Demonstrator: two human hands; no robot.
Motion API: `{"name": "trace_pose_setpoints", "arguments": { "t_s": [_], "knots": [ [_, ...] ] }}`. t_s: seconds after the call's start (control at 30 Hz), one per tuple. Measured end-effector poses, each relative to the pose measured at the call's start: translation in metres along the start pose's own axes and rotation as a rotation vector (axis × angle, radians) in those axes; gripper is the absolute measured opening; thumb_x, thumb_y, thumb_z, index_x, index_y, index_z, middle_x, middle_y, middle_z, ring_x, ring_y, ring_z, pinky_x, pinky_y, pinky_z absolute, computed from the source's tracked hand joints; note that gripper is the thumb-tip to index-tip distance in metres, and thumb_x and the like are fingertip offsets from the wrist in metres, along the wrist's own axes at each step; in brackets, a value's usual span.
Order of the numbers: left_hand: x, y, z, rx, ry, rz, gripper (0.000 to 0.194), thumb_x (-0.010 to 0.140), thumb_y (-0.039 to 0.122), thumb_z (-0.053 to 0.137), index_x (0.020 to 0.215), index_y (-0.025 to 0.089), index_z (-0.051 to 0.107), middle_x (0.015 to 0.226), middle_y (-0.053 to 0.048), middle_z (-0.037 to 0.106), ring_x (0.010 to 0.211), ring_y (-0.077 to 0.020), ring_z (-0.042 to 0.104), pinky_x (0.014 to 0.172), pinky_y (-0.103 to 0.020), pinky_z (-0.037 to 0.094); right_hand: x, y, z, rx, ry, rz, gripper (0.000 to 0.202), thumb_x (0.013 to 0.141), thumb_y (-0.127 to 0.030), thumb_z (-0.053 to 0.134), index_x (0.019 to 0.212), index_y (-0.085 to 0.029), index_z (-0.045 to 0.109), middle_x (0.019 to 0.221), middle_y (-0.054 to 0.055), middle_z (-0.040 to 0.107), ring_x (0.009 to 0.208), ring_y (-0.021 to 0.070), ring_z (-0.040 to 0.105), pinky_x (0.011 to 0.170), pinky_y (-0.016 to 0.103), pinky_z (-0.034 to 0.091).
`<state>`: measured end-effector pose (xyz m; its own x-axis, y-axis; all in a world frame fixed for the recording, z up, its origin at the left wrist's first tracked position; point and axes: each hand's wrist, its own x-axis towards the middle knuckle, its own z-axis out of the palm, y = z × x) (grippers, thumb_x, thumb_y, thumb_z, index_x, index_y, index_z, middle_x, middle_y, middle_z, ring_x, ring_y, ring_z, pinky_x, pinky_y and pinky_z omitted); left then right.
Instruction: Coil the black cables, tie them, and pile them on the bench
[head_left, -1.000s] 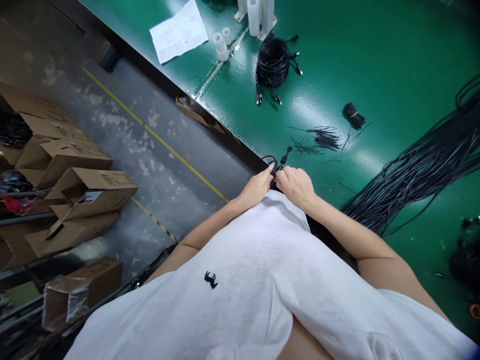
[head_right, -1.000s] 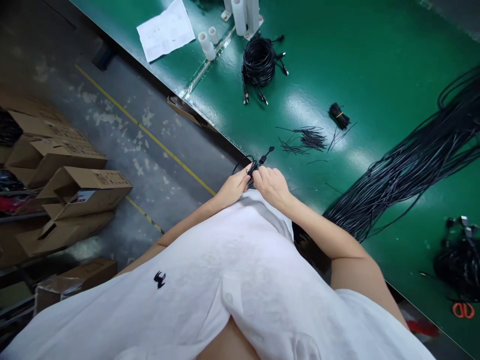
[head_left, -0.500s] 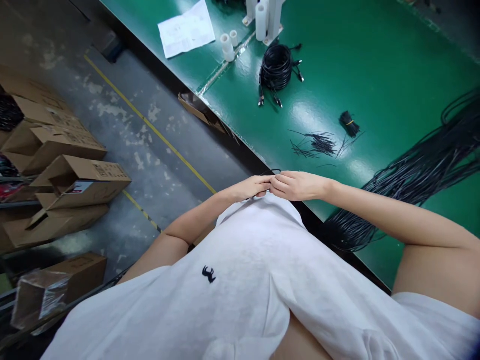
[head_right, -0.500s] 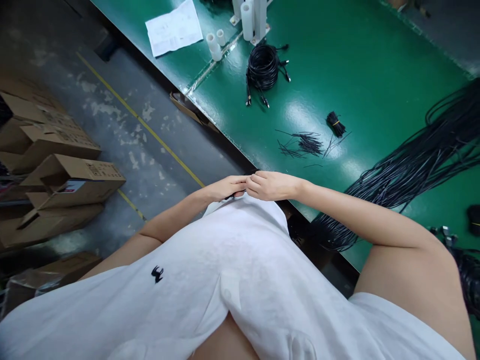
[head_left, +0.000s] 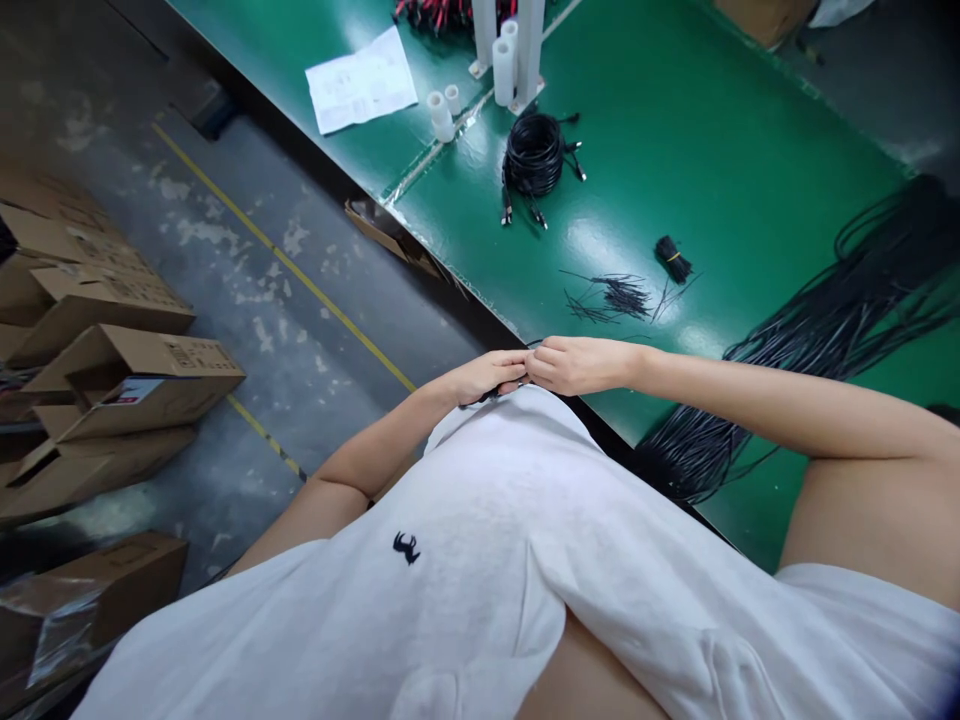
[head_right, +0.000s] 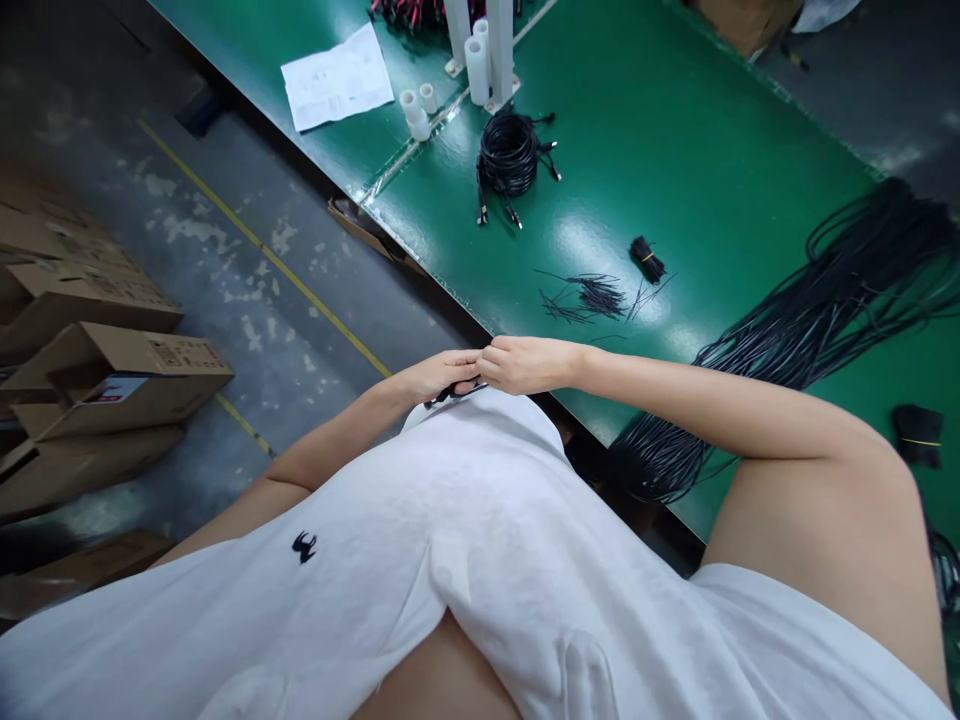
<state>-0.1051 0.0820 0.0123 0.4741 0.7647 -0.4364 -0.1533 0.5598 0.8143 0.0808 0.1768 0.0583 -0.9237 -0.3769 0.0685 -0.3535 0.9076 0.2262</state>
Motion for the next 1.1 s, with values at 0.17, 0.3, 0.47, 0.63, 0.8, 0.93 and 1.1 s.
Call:
{"name": "trace_pose_setpoints", "arguments": {
  "t_s": [0.17,0.3,0.47,0.63,0.8,0.93,1.1],
  "knots": [
    [-0.001,0.0,0.002,0.023,0.045,0.002,0.04,0.078,0.05,0.072,0.077,0.014,0.054,0.063,0.005,0.044,0.051,-0.0048,0.031,0.049,-0.022,0.023,0.008,-0.002,-0.001,0.061,-0.124,0.076,0.041,0.105,-0.014,0.023,0.088,-0.014,0.06,0.083,0.006,0.056,0.073,0.0158,0.045,0.064,0.033,0.024],
    [0.005,0.001,0.006,0.022,0.129,0.035,0.037,0.08,0.049,0.069,0.079,0.016,0.053,0.059,0.006,0.041,0.053,-0.0065,0.033,0.051,-0.022,0.026,0.019,-0.007,-0.001,0.118,-0.239,0.287,0.042,0.102,-0.009,0.024,0.088,-0.01,0.063,0.084,0.011,0.059,0.073,0.0183,0.048,0.062,0.034,0.023],
    [0.022,-0.004,0.012,0.018,0.262,0.119,0.026,0.087,0.034,0.061,0.104,0.014,0.058,0.067,0.005,0.049,0.059,-0.008,0.043,0.06,-0.022,0.036,0.028,0.003,0.0,0.33,-0.485,0.576,0.032,0.099,-0.016,0.035,0.094,-0.007,0.066,0.09,0.016,0.063,0.079,0.0218,0.057,0.062,0.034,0.026],
    [0.037,-0.004,-0.013,0.296,0.218,0.273,0.035,0.091,0.023,0.044,0.119,0.014,0.062,0.093,-0.004,0.067,0.09,-0.0161,0.06,0.089,-0.03,0.045,0.022,0.02,0.009,0.372,-0.525,0.798,0.027,0.098,-0.023,0.041,0.104,-0.008,0.063,0.1,0.015,0.064,0.087,0.0217,0.061,0.062,0.031,0.029],
    [0.041,0.008,-0.049,1.101,0.211,0.388,0.024,0.086,0.022,0.06,0.108,0.015,0.067,0.108,-0.01,0.064,0.103,-0.0237,0.056,0.094,-0.037,0.044,0.019,0.021,0.021,0.323,-0.502,0.654,0.027,0.1,-0.017,0.036,0.1,-0.009,0.062,0.098,0.013,0.064,0.085,0.0204,0.061,0.062,0.031,0.029],
    [0.05,0.019,-0.054,1.444,0.292,0.526,0.042,0.08,0.038,0.073,0.116,0.018,0.065,0.128,-0.015,0.053,0.12,-0.0321,0.046,0.103,-0.048,0.037,0.018,0.021,0.024,0.291,-0.48,0.571,0.026,0.098,-0.015,0.036,0.095,-0.01,0.062,0.096,0.013,0.064,0.088,0.0207,0.06,0.063,0.031,0.028],
    [0.068,0.01,-0.02,1.328,0.518,0.338,0.025,0.089,0.035,0.061,0.097,0.012,0.062,0.106,-0.017,0.061,0.107,-0.0317,0.057,0.096,-0.047,0.042,0.016,0.03,0.027,0.272,-0.563,0.699,0.025,0.095,-0.011,0.037,0.099,-0.008,0.062,0.093,0.014,0.063,0.079,0.0199,0.059,0.059,0.031,0.026]
  ]
}}
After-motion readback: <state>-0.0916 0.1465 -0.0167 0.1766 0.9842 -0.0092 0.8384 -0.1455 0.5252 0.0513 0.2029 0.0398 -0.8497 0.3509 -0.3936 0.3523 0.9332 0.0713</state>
